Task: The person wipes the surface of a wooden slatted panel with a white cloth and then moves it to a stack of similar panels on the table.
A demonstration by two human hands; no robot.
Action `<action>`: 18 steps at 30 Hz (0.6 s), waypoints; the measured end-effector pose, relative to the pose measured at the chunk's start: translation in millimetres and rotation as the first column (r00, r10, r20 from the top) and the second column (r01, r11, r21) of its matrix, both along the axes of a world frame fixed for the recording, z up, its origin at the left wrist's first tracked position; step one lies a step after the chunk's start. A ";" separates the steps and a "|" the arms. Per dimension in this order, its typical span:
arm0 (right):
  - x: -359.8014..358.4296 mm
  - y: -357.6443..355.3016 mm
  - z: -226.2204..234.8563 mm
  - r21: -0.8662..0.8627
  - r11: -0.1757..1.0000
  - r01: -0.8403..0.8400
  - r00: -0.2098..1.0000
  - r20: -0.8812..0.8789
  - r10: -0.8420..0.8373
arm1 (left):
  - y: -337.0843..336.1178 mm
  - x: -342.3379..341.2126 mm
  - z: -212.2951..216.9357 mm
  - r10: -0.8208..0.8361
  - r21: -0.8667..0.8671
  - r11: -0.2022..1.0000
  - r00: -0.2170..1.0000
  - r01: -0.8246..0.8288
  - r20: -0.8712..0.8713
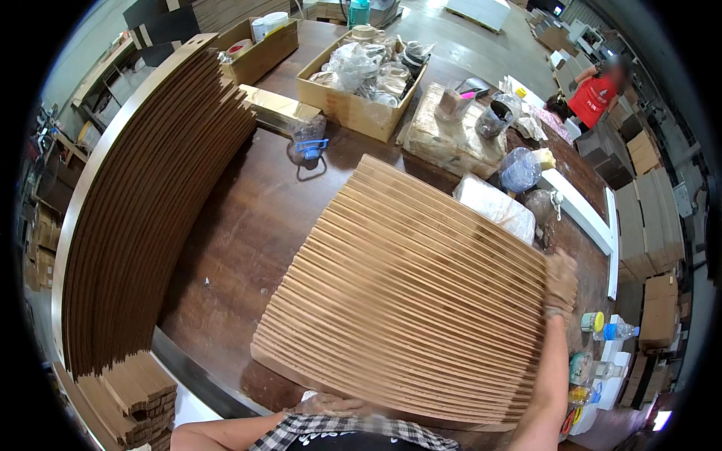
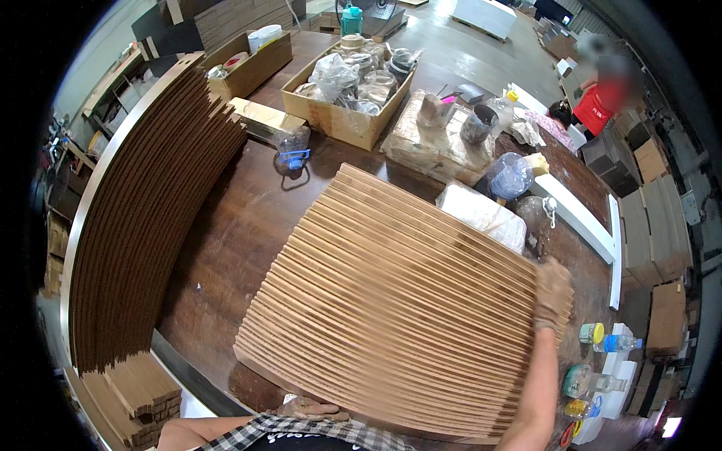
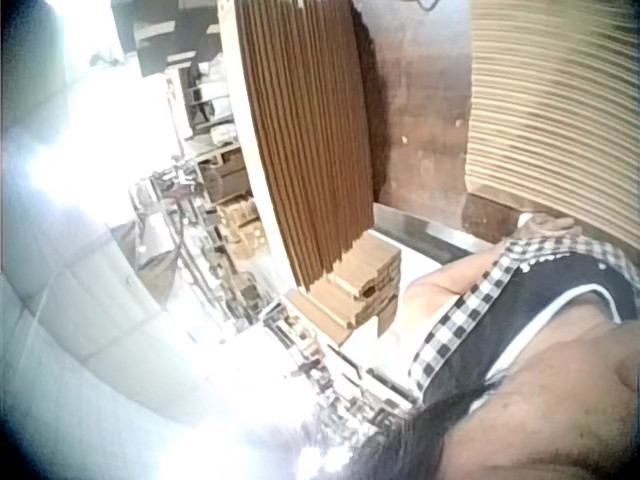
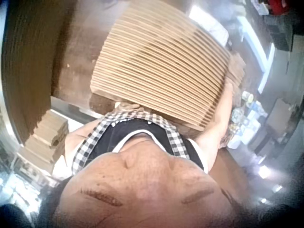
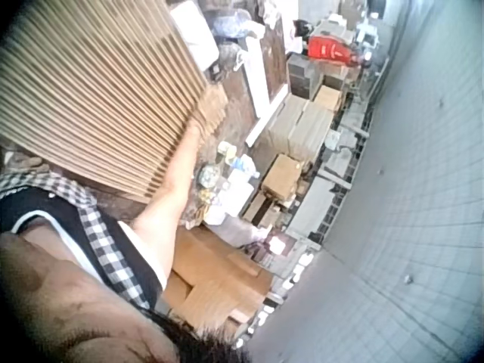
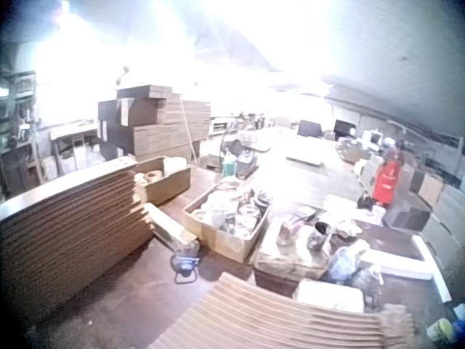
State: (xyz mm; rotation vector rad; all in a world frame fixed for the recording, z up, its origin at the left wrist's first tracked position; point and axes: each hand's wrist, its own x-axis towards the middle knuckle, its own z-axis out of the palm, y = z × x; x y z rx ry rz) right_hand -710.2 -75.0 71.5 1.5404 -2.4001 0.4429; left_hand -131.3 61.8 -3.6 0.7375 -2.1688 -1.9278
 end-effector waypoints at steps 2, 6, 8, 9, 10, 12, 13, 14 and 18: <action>-181.8 109.8 -27.5 0.066 0.972 0.224 0.974 0.023 -0.226 | -13.7 -8.5 -8.9 -0.077 -0.013 0.997 0.995 0.077 -0.069; -123.6 56.0 -24.1 0.138 0.985 0.108 0.867 -0.498 -0.025 | -2.9 -5.4 -5.3 -0.014 -0.038 0.999 0.999 0.013 -0.031; 11.7 -5.8 3.8 -0.179 0.973 0.143 0.989 0.069 -0.133 | -1.9 -3.0 -5.7 -0.001 -0.034 0.999 0.999 0.000 -0.038; 40.8 -22.9 -4.0 -0.215 0.972 0.092 0.988 0.142 -0.062 | -3.3 -3.0 -6.4 -0.007 -0.037 0.999 0.999 0.005 -0.046; 76.0 -41.3 -10.0 -0.206 0.979 -0.006 0.990 0.137 0.035 | -5.2 -3.0 -6.0 -0.014 -0.037 0.999 0.998 0.012 -0.055; 146.8 -87.8 -10.7 -0.184 0.928 -0.324 0.945 -0.112 0.308 | -4.5 0.1 -3.7 -0.007 -0.052 0.999 0.998 0.004 -0.059; 169.0 -109.8 -15.8 -0.102 0.902 -0.419 0.858 -0.369 0.357 | -4.8 0.9 -3.1 -0.008 -0.050 0.999 0.998 0.005 -0.059; 213.7 -131.0 -3.1 -0.332 0.883 -0.331 0.931 0.037 0.363 | -8.2 2.1 -6.1 -0.018 -0.039 0.999 0.997 0.015 -0.069; 315.8 -230.4 -13.0 -0.488 0.728 -0.481 0.774 0.154 0.615 | -10.4 6.2 -5.1 -0.033 -0.040 0.999 0.998 0.030 -0.056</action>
